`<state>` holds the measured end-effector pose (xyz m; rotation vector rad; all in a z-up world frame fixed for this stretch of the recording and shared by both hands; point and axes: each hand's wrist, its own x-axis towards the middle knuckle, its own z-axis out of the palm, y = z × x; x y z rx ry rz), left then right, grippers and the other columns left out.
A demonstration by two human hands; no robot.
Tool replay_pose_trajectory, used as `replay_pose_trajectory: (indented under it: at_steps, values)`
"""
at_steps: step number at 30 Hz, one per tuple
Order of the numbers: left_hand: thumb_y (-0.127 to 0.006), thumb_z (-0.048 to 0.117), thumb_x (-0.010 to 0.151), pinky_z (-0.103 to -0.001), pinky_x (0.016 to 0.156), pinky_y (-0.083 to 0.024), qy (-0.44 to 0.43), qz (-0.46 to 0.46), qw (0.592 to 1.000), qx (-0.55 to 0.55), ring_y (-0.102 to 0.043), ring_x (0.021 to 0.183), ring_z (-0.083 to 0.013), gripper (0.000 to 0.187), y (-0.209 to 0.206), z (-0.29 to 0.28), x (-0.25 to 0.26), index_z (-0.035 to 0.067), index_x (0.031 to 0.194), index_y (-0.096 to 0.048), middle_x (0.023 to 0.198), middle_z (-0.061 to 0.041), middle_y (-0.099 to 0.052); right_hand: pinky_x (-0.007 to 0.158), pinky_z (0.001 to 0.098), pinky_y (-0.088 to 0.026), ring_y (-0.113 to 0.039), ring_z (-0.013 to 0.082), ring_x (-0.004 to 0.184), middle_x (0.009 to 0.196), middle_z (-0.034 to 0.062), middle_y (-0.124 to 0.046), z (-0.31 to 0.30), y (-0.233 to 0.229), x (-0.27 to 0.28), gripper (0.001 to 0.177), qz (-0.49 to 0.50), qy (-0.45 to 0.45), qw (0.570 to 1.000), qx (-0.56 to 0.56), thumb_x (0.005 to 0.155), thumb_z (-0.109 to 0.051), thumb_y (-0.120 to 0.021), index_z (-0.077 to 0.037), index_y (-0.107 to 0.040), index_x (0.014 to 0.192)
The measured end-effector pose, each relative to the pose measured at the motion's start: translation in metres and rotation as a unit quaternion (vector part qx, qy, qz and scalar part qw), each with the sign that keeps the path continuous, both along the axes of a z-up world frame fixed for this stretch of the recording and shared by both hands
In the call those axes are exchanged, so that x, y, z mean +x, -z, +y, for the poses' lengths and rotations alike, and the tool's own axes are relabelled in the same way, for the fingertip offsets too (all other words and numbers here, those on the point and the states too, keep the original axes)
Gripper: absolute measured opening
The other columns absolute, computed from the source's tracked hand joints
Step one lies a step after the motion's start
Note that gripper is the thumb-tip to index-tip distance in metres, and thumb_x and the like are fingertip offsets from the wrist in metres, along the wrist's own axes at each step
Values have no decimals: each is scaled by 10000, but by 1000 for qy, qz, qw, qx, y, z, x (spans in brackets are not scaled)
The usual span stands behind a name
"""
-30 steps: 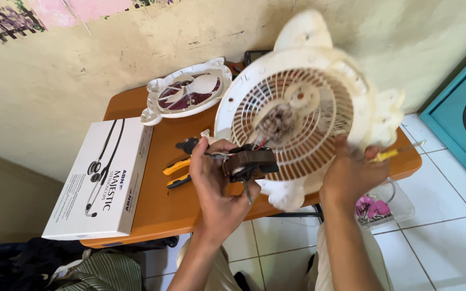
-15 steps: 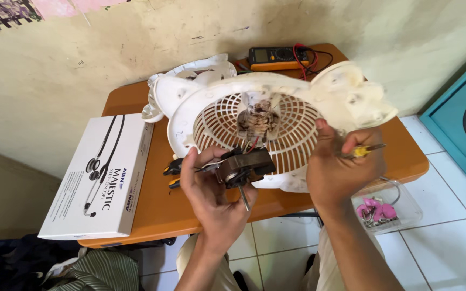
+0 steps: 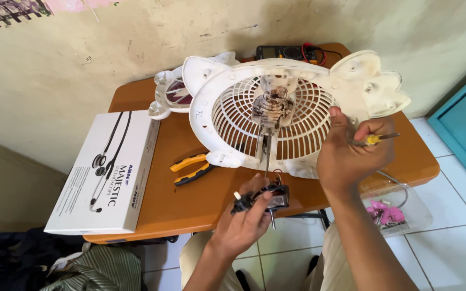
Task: The person disassembles a white cat-shaped electric fan on a table, using a screwdriver to remove screws and separate the motor assembly from the fan housing. The person removes the motor and places it on the table.
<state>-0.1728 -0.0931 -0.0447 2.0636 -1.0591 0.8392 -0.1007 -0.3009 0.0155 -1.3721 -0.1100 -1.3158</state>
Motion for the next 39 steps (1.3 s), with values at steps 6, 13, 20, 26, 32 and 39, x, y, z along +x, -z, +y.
replay_pose_trajectory:
  at_steps: [6, 13, 20, 26, 32, 39]
  values:
    - [-677, 92, 1005, -512, 1002, -548, -8, 57, 997, 60, -588, 1247, -453, 549, -20, 2, 6, 291, 1458, -440, 1331, -175, -608, 795, 215, -474, -475, 84, 803, 879, 26, -429, -13, 2, 2, 445, 38, 39, 997, -46, 1093, 99, -760, -38, -376, 913]
    - [-600, 133, 1059, -506, 1056, -536, -34, -21, 991, 129, -564, 1307, -432, 435, -29, 9, 7, 249, 1467, -504, 1403, -168, -561, 863, 224, -520, -540, 88, 852, 954, 31, -467, -23, 16, -2, 422, 54, -14, 998, -16, 1116, 134, -683, -67, -366, 923]
    - [-596, 32, 993, -508, 970, -536, -53, 191, 980, -10, -630, 1200, -430, 490, -25, 19, 5, 90, 1445, -413, 1340, -252, -623, 885, 210, -437, -500, 85, 901, 1046, 55, -526, -26, 7, -14, 399, 50, -74, 996, -12, 1114, 138, -663, -69, -358, 963]
    - [-691, -57, 912, -443, 846, -602, -96, 85, 992, 9, -717, 1029, -377, 1068, -9, 16, 4, 97, 1562, 142, 1366, -201, -626, 1140, 282, -403, -513, 122, 1213, 1376, 106, -536, -20, -9, -28, 273, 32, -148, 988, 13, 1056, 5, -610, -100, -364, 1001]
    - [-716, -21, 899, -409, 913, -597, -70, 177, 977, -97, -705, 1116, -357, 1172, -9, 8, -8, 8, 1530, 271, 1411, -216, -591, 1214, 322, -371, -475, 141, 1314, 1474, 120, -487, -16, -11, -42, 265, 10, -228, 973, 24, 1196, -149, -609, -86, -390, 1060]
    - [-770, -9, 840, -397, 948, -579, -60, 283, 947, -139, -693, 1160, -333, 1114, -21, 10, -8, -9, 1601, 43, 1350, -193, -632, 1167, 349, -448, -485, 165, 1383, 1461, 95, -487, -28, 11, -72, 396, 59, -140, 988, 31, 1176, -457, -513, -62, -489, 1188]
